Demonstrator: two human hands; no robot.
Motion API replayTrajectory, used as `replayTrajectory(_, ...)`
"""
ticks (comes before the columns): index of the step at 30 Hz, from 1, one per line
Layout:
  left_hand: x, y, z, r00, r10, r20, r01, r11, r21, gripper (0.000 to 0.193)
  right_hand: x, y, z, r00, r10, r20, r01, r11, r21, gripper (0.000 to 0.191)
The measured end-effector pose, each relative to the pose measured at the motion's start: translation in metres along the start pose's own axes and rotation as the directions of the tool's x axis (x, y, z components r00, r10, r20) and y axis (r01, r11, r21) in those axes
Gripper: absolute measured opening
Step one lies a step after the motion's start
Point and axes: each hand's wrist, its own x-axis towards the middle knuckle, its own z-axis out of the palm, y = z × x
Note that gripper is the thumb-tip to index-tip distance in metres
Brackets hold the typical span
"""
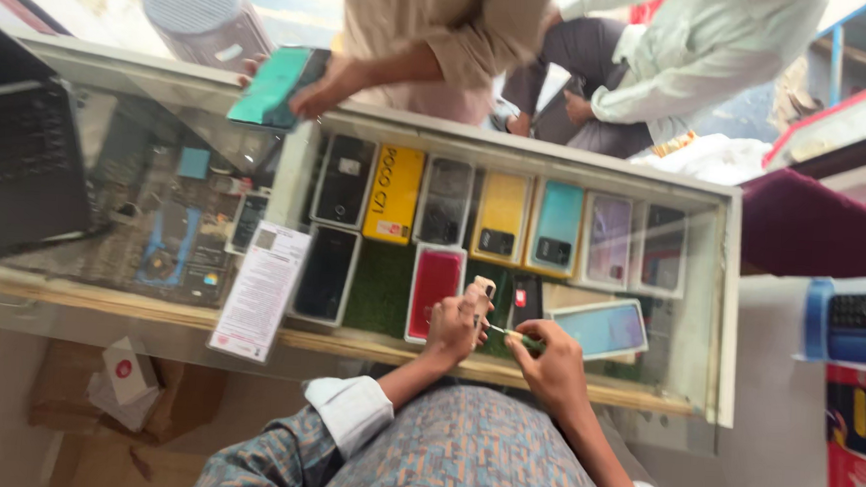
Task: The person uses a screwdriver to remove the back cover of a beige smartphone, then inserts a SIM card into the tray. They reassemble the phone and place it on the counter. The person also handles a black feature phone and a red phone case.
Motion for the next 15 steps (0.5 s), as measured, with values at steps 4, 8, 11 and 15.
replayTrajectory(4, -0.001, 0.006, 0.000, 1.000, 0.002, 0.007, -0.002, 1.000, -0.026, 0.063, 0.001, -0.001, 0.000, 0.999, 0.001, -0.042, -0.005, 0.996, -0.088, 0.017)
replayTrajectory(8, -0.004, 0.010, -0.001, 1.000, -0.003, -0.015, 0.003, 1.000, -0.024, 0.063, 0.001, -0.005, 0.002, 1.000, -0.009, -0.029, 0.006, 0.996, -0.084, 0.017)
replayTrajectory(11, -0.005, 0.012, -0.003, 1.000, -0.011, -0.010, 0.011, 1.000, -0.021, 0.066, 0.002, -0.008, 0.003, 0.985, 0.173, -0.010, -0.173, 0.977, -0.121, 0.024)
replayTrajectory(15, -0.007, 0.012, -0.005, 1.000, -0.009, -0.007, 0.008, 0.998, -0.061, 0.068, 0.002, -0.009, 0.004, 0.996, -0.069, -0.049, 0.070, 0.997, 0.014, 0.025)
